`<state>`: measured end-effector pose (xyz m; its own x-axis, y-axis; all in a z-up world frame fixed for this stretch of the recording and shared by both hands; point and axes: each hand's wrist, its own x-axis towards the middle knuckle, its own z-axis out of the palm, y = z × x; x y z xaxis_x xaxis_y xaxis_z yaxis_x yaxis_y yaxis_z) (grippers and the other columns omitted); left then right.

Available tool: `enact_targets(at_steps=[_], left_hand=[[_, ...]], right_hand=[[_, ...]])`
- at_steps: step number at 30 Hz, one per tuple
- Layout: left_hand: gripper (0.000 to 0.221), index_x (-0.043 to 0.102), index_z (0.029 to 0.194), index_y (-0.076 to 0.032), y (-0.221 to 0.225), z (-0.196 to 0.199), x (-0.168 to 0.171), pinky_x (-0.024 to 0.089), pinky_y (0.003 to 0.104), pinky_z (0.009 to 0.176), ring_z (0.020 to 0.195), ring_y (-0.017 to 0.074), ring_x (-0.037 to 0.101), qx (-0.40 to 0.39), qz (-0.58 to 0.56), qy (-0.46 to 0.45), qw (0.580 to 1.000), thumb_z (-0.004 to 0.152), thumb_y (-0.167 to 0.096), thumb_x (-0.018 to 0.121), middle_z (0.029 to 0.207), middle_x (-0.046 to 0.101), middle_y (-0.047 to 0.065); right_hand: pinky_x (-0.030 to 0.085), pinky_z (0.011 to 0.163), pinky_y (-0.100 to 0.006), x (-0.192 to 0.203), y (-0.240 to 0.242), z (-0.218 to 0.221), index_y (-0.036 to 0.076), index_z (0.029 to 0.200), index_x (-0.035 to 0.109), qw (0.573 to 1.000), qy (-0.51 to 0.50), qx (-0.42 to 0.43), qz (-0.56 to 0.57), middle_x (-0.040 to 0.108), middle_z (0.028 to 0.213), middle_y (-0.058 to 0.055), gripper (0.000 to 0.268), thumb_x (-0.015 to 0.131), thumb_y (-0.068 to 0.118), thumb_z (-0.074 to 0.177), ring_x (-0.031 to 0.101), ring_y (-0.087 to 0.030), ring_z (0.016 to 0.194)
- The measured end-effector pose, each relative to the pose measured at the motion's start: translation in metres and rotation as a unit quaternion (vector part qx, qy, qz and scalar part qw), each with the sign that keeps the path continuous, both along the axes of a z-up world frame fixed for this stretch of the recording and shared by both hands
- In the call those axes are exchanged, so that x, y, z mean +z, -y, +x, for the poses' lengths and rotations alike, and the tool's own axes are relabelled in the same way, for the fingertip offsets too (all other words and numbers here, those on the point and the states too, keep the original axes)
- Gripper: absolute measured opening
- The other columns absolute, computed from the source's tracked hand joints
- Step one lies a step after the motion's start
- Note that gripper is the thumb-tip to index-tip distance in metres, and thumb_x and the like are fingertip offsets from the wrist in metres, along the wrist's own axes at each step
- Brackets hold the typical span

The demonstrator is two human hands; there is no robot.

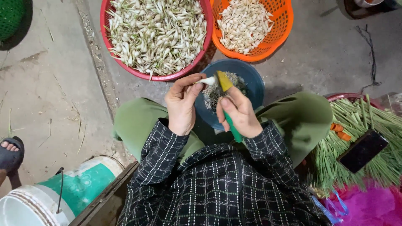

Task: Peeling the outer layers of white flower buds using a small knife and sorting the components into different baskets.

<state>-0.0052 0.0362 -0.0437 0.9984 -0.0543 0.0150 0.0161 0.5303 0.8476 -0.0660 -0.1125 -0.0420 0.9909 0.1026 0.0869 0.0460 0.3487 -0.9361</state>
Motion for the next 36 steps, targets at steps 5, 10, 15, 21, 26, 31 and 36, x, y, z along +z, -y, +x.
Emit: enact_targets(at_steps=[5,10,15,21,26,31,36], left_hand=[[0.014,0.071,0.107,0.005,-0.002,-0.001,-0.006,0.063,0.033,0.081,0.095,0.0209,0.074,0.002,0.012,0.019,1.000,0.093,0.009,0.071,0.108,0.073,0.023],[0.014,0.070,0.108,0.005,-0.003,0.001,-0.010,0.065,0.035,0.082,0.095,0.0243,0.075,-0.005,0.005,0.019,1.000,0.094,0.008,0.070,0.108,0.072,0.024],[0.013,0.067,0.113,0.004,-0.002,-0.001,0.006,0.066,0.039,0.086,0.105,0.0336,0.075,-0.043,-0.035,-0.024,0.998,0.100,0.002,0.065,0.120,0.069,0.027],[0.013,0.060,0.118,-0.005,-0.003,-0.001,-0.016,0.066,0.037,0.086,0.104,0.0229,0.074,-0.085,-0.006,-0.064,0.994,0.105,-0.004,0.060,0.122,0.070,0.014],[0.026,0.064,0.126,-0.001,0.000,0.003,0.004,0.063,0.026,0.086,0.100,0.0124,0.071,-0.112,0.108,-0.030,0.987,0.100,0.000,0.067,0.116,0.075,0.016],[0.013,0.074,0.107,-0.009,0.004,0.010,0.007,0.060,0.035,0.079,0.094,0.0275,0.072,-0.062,0.446,0.220,0.866,0.095,-0.005,0.072,0.103,0.074,0.008],[0.018,0.069,0.098,-0.002,0.024,0.010,-0.001,0.057,0.039,0.082,0.093,0.0339,0.067,-0.044,0.549,0.364,0.751,0.083,0.006,0.073,0.099,0.069,0.014]], right_hand=[[0.052,0.027,-0.026,-0.002,-0.007,-0.001,-0.011,0.155,0.022,1.000,0.010,0.015,0.014,0.065,0.062,-0.020,0.055,0.044,-0.003,0.105,0.061,-0.024,0.034],[0.052,0.029,-0.026,0.014,-0.003,0.002,-0.011,0.147,0.035,0.999,-0.005,0.013,0.038,0.064,0.062,-0.021,0.042,0.041,0.003,0.108,0.061,-0.024,0.034],[0.053,0.030,-0.024,0.004,0.001,0.002,-0.013,0.148,0.037,0.992,-0.017,0.004,0.127,0.062,0.063,-0.019,0.041,0.034,0.003,0.110,0.061,-0.025,0.035],[0.054,0.031,-0.024,0.003,-0.008,-0.005,-0.012,0.146,0.040,0.998,-0.003,-0.006,-0.068,0.067,0.064,-0.016,0.042,0.045,0.000,0.107,0.064,-0.021,0.037],[0.052,0.032,-0.024,0.009,-0.002,-0.014,-0.014,0.143,0.039,0.997,-0.022,-0.024,-0.070,0.066,0.063,-0.015,0.040,0.045,0.001,0.107,0.062,-0.019,0.037],[0.050,0.032,-0.026,0.012,0.017,-0.014,-0.014,0.136,0.038,0.990,-0.020,-0.030,-0.133,0.067,0.064,-0.017,0.034,0.047,0.002,0.107,0.063,-0.021,0.037],[0.052,0.032,-0.029,-0.004,0.032,-0.020,-0.011,0.137,0.042,0.977,-0.067,-0.039,-0.196,0.069,0.066,-0.017,0.036,0.047,0.011,0.108,0.064,-0.024,0.037]])
